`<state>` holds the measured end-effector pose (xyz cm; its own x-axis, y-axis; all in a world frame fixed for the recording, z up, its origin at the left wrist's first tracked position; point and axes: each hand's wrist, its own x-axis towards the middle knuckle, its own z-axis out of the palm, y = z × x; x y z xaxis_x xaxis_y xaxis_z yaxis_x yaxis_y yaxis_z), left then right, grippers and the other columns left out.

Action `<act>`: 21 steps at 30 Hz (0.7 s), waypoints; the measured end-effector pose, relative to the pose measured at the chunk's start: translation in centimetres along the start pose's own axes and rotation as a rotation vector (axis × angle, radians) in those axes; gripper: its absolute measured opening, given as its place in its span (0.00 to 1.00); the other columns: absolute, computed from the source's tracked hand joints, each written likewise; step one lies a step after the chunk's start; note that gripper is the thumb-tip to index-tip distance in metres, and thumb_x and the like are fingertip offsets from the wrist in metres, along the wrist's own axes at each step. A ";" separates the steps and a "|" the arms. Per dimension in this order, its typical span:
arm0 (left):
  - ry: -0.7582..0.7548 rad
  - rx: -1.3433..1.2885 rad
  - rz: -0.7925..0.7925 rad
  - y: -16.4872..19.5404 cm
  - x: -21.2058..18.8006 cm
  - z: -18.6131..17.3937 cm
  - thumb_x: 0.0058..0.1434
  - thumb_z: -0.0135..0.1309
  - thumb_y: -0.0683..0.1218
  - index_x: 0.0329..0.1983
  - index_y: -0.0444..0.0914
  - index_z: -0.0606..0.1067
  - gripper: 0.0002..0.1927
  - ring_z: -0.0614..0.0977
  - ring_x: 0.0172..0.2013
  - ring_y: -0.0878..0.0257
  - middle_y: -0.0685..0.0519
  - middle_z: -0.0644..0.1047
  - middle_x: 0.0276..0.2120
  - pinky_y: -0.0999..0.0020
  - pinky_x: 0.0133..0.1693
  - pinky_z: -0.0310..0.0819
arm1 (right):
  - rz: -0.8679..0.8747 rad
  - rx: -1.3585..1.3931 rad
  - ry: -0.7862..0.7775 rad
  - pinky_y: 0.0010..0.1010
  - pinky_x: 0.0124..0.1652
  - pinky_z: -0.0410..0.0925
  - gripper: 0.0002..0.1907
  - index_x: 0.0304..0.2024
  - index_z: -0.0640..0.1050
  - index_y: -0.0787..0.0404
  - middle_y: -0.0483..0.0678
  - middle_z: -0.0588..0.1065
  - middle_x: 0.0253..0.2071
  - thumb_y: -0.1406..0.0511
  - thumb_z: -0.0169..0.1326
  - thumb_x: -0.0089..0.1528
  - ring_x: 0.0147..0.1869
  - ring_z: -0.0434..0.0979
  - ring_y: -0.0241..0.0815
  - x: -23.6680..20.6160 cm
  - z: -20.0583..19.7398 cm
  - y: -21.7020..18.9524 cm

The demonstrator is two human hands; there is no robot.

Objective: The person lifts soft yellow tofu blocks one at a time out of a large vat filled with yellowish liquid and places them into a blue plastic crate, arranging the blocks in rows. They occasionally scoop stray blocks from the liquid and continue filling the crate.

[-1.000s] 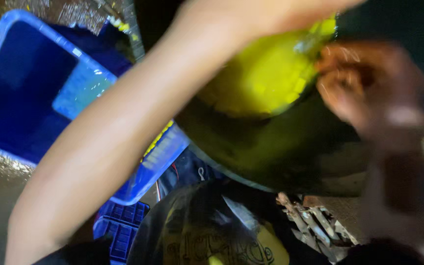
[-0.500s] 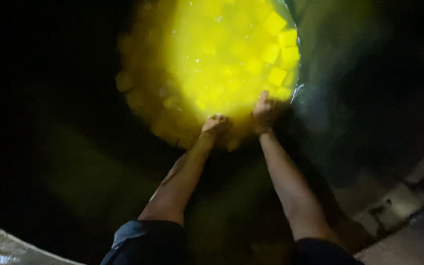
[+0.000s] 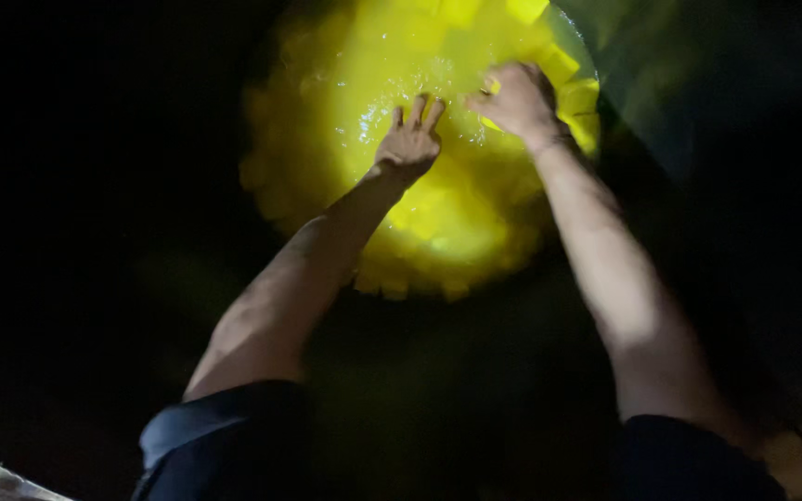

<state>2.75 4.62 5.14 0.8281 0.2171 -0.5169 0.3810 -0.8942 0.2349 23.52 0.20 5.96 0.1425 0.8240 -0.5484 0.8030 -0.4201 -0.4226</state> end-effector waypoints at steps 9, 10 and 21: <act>0.393 -0.702 0.099 -4.1 -1.8 2.7 0.62 0.65 0.47 0.55 0.44 0.76 0.19 0.78 0.57 0.50 0.54 0.78 0.55 0.55 0.62 0.75 | 0.057 0.176 0.001 0.38 0.44 0.74 0.15 0.44 0.80 0.64 0.56 0.80 0.40 0.71 0.65 0.53 0.41 0.81 0.50 4.0 6.9 -3.1; 0.400 -1.091 0.022 -4.2 -2.7 3.2 0.63 0.62 0.44 0.56 0.42 0.75 0.18 0.78 0.55 0.52 0.52 0.77 0.55 0.55 0.59 0.76 | 0.026 0.226 -0.018 0.37 0.44 0.73 0.16 0.43 0.80 0.65 0.57 0.79 0.40 0.70 0.67 0.53 0.42 0.80 0.49 3.3 6.8 -2.6; 0.606 -2.723 -0.275 2.3 -1.5 2.6 0.63 0.49 0.49 0.51 0.37 0.72 0.16 0.75 0.46 0.51 0.46 0.74 0.43 0.58 0.50 0.73 | -0.026 0.893 -0.121 0.25 0.44 0.74 0.20 0.47 0.78 0.66 0.46 0.78 0.43 0.67 0.71 0.56 0.45 0.78 0.34 -7.6 1.0 -3.5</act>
<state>1.38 1.21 4.33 0.5229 0.5429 -0.6572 -0.4864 0.8231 0.2930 19.07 -4.97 10.84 0.0284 0.8128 -0.5819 0.0496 -0.5825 -0.8113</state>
